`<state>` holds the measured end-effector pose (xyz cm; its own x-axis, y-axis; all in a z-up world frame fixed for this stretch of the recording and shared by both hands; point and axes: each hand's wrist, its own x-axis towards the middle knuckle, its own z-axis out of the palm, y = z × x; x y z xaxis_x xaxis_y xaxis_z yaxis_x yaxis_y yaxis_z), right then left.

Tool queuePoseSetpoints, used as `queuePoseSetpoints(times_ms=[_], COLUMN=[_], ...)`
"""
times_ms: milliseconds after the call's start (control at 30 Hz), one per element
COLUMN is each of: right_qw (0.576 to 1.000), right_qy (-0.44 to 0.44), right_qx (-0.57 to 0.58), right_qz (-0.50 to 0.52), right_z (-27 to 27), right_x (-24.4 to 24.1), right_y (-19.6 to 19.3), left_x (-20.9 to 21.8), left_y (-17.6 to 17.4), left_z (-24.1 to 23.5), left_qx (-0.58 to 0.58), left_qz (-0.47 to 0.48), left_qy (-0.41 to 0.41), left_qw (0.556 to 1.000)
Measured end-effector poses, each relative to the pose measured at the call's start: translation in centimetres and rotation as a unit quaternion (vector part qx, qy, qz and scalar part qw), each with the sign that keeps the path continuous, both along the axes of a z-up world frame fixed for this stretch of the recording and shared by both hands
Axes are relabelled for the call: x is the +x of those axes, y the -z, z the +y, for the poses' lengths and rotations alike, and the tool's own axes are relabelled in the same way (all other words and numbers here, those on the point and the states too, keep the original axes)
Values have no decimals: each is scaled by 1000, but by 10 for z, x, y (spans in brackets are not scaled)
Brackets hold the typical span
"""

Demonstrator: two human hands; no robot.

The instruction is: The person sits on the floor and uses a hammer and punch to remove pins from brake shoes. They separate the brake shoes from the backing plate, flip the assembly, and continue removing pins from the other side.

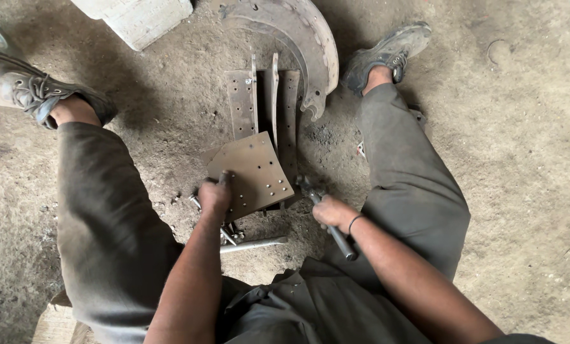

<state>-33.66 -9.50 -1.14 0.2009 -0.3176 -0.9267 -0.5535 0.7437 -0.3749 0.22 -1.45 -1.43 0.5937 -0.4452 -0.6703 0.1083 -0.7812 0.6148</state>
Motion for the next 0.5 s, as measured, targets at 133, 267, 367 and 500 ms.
queuePoseSetpoints(times_ms=[133, 267, 367, 500], right_qw=[989, 975, 964, 941], right_qy=[-101, -129, -106, -139], right_qx=[-95, -174, -244, -286], right_qz=[57, 49, -28, -114], right_z=[0, 8, 16, 17], right_x=[13, 36, 50, 71], right_y=[-41, -125, -179, -191], left_x=[2, 2, -2, 2], left_y=[-7, -12, -15, -19], left_z=[-3, -2, -9, -16], left_qx=[29, 59, 75, 66], left_qz=[-33, -93, -95, -98], left_qy=[50, 106, 94, 67], left_qw=[998, 988, 988, 991])
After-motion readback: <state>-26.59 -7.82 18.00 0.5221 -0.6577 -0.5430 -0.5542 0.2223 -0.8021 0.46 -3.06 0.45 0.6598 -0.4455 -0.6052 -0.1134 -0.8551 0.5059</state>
